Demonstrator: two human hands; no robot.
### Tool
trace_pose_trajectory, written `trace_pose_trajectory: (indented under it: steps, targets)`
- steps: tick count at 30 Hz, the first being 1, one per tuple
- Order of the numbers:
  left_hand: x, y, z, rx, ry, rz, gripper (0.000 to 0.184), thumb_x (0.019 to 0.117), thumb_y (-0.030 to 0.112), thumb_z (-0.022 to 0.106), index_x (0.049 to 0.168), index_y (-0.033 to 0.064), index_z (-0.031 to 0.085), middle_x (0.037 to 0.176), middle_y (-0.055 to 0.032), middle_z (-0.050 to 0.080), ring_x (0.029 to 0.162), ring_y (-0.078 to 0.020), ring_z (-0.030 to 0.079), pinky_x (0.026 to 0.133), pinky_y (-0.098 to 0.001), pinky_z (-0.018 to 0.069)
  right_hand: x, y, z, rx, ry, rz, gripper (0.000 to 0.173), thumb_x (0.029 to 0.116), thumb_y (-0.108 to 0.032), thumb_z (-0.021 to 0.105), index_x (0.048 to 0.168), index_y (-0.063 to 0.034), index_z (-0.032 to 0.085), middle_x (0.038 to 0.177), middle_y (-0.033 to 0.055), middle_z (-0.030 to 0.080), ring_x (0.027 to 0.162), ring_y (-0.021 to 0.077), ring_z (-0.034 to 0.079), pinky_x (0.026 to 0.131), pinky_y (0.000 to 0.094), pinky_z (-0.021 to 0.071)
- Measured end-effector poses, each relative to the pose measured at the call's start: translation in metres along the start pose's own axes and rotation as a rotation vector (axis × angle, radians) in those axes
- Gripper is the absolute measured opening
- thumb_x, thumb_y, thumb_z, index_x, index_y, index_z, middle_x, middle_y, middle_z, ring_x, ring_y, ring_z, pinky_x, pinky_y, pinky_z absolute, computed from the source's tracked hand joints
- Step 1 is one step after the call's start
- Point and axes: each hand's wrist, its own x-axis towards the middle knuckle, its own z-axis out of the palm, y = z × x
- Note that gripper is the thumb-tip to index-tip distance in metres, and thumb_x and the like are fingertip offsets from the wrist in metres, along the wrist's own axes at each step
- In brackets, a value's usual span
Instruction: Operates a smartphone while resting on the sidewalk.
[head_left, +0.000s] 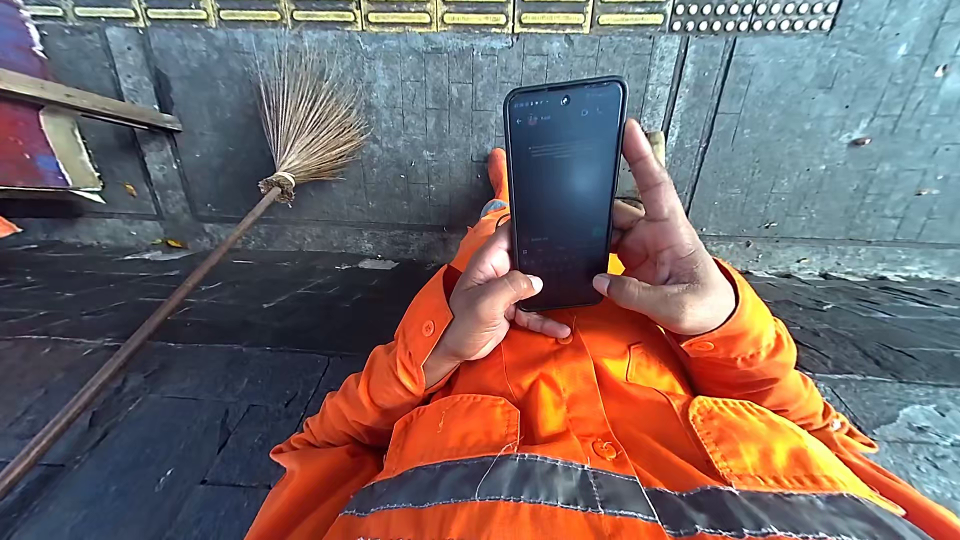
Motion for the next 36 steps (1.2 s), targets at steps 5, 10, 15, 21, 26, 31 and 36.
trace_pose_trajectory:
  steps: [5,10,15,21,26,31,36]
  targets:
    - [0.0,-0.001,0.001,0.009,0.012,0.002,0.051,0.0944,-0.006,0.034,0.14,0.0157,0.041,0.12,-0.0145,0.066,0.092,-0.0284,0.075,0.062,-0.0447,0.066,0.0,0.001,0.002,0.006,0.011,-0.003,0.12,0.0684,0.011,0.06,0.162,-0.0098,-0.011,0.142,0.0177,0.054,0.122,0.029,0.064,0.098,0.0441,0.0602]
    - [0.0,-0.001,0.0,0.011,0.005,0.003,0.049,0.0957,-0.004,0.032,0.14,0.0155,0.041,0.12,-0.0145,0.066,0.092,-0.0285,0.075,0.062,-0.0451,0.0659,0.0,0.001,0.009,-0.024,0.062,-0.023,0.116,0.0709,0.011,0.059,0.162,-0.0074,-0.01,0.142,0.018,0.054,0.122,0.0277,0.064,0.098,0.0432,0.0599]
    - [0.0,-0.003,0.0,0.009,0.028,-0.001,0.045,0.1003,-0.001,0.027,0.138,0.0161,0.044,0.118,-0.0153,0.067,0.09,-0.0293,0.075,0.062,-0.0454,0.0656,0.001,0.001,0.012,-0.025,0.066,-0.028,0.117,0.0714,0.01,0.06,0.162,-0.0069,-0.012,0.146,0.0185,0.052,0.125,0.0287,0.062,0.1,0.0442,0.0593]
    - [-0.001,-0.002,0.0,0.025,0.025,-0.001,0.049,0.0965,-0.004,0.029,0.14,0.015,0.042,0.12,-0.0157,0.066,0.092,-0.0295,0.075,0.062,-0.0461,0.0656,-0.001,0.004,0.015,-0.04,0.063,-0.023,0.127,0.0702,0.008,0.069,0.162,-0.0093,-0.016,0.157,0.0207,0.039,0.138,0.0335,0.052,0.103,0.0474,0.0577]
    - [0.0,-0.003,-0.001,0.026,0.022,-0.002,0.048,0.0962,-0.003,0.03,0.139,0.0156,0.043,0.119,-0.0153,0.067,0.092,-0.0292,0.075,0.061,-0.0458,0.0657,-0.001,0.002,0.014,-0.056,0.041,-0.002,0.126,0.0695,0.008,0.067,0.162,-0.0107,-0.017,0.153,0.0188,0.045,0.133,0.0301,0.056,0.101,0.0451,0.0589]
    - [-0.001,-0.002,-0.001,0.009,0.014,-0.005,0.049,0.0954,-0.004,0.03,0.139,0.0155,0.042,0.12,-0.0152,0.067,0.092,-0.0294,0.075,0.062,-0.0458,0.0658,-0.002,-0.001,0.007,-0.027,-0.006,0.028,0.124,0.0672,0.011,0.061,0.162,-0.0118,-0.017,0.144,0.0174,0.053,0.126,0.0283,0.062,0.1,0.0441,0.0593]
    - [0.0,-0.001,0.0,0.025,0.016,-0.002,0.049,0.0952,-0.004,0.032,0.139,0.0152,0.042,0.12,-0.0152,0.066,0.093,-0.0291,0.075,0.062,-0.0453,0.0657,-0.002,-0.001,0.011,-0.043,0.021,0.007,0.126,0.0704,0.008,0.067,0.161,-0.0107,-0.018,0.148,0.0188,0.049,0.129,0.0295,0.06,0.102,0.0448,0.0586]
